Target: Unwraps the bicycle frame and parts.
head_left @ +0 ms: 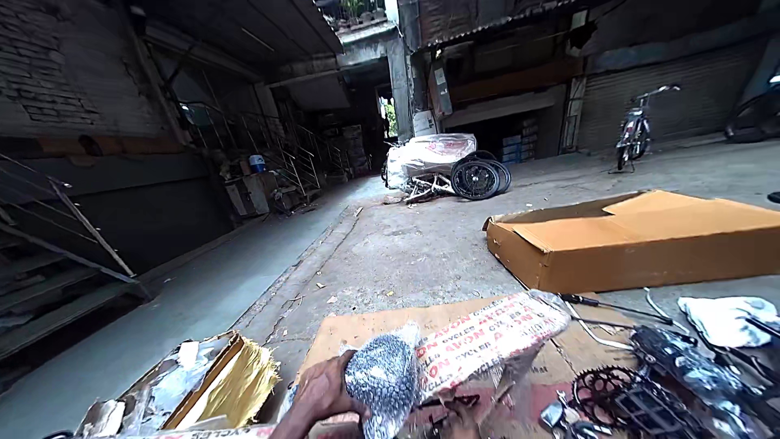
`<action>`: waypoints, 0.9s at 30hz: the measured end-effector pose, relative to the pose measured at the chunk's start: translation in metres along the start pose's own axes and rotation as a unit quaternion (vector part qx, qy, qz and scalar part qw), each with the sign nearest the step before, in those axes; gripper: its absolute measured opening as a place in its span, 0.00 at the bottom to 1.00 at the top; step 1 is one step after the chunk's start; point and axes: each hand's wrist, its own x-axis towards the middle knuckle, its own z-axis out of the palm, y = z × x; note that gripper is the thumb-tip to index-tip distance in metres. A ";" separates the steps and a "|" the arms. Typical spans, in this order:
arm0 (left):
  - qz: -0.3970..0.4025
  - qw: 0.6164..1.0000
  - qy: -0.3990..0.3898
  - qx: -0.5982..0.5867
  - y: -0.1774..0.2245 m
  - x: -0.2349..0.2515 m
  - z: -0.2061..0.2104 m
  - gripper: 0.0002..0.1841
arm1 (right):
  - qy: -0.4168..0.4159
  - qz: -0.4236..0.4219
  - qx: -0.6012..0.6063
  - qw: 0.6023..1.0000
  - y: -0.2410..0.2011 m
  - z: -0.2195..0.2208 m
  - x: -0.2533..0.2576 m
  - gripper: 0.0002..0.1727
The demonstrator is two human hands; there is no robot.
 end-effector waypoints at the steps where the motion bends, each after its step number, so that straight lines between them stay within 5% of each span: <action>1: -0.001 1.000 -0.009 0.002 0.000 0.000 -0.002 0.66 | -0.042 -0.014 -0.048 0.998 0.002 -0.014 -0.007 0.19; 5: 0.010 1.000 -0.019 0.014 0.003 -0.004 0.002 0.61 | -0.197 0.078 -0.249 0.945 0.059 -0.088 -0.057 0.20; 7: 0.013 1.000 -0.016 0.002 0.002 -0.002 0.008 0.60 | -0.239 0.165 -0.374 0.881 0.089 -0.113 -0.087 0.22; 10: 0.013 1.000 -0.006 -0.024 -0.002 0.002 0.015 0.63 | -0.418 0.116 -0.516 0.739 0.119 -0.111 -0.108 0.23; 12: 0.023 0.999 0.003 -0.028 -0.005 0.005 0.020 0.70 | -0.488 0.075 -0.520 0.697 0.143 -0.101 -0.117 0.24; 16: 0.061 0.995 0.044 -0.064 0.002 0.001 0.016 0.76 | -0.537 0.130 -0.524 0.649 0.155 -0.090 -0.117 0.25; 21: 0.169 0.979 0.084 -0.080 0.040 -0.025 -0.012 0.61 | -0.432 0.109 -0.562 0.697 0.133 -0.105 -0.078 0.23; 25: 0.265 0.952 0.128 -0.084 0.069 -0.042 -0.028 0.47 | -0.192 0.154 -0.523 0.816 0.111 -0.129 -0.040 0.19; 27: 0.303 0.939 0.134 -0.091 0.077 -0.046 -0.030 0.41 | -0.088 0.162 -0.501 0.845 0.106 -0.134 -0.028 0.17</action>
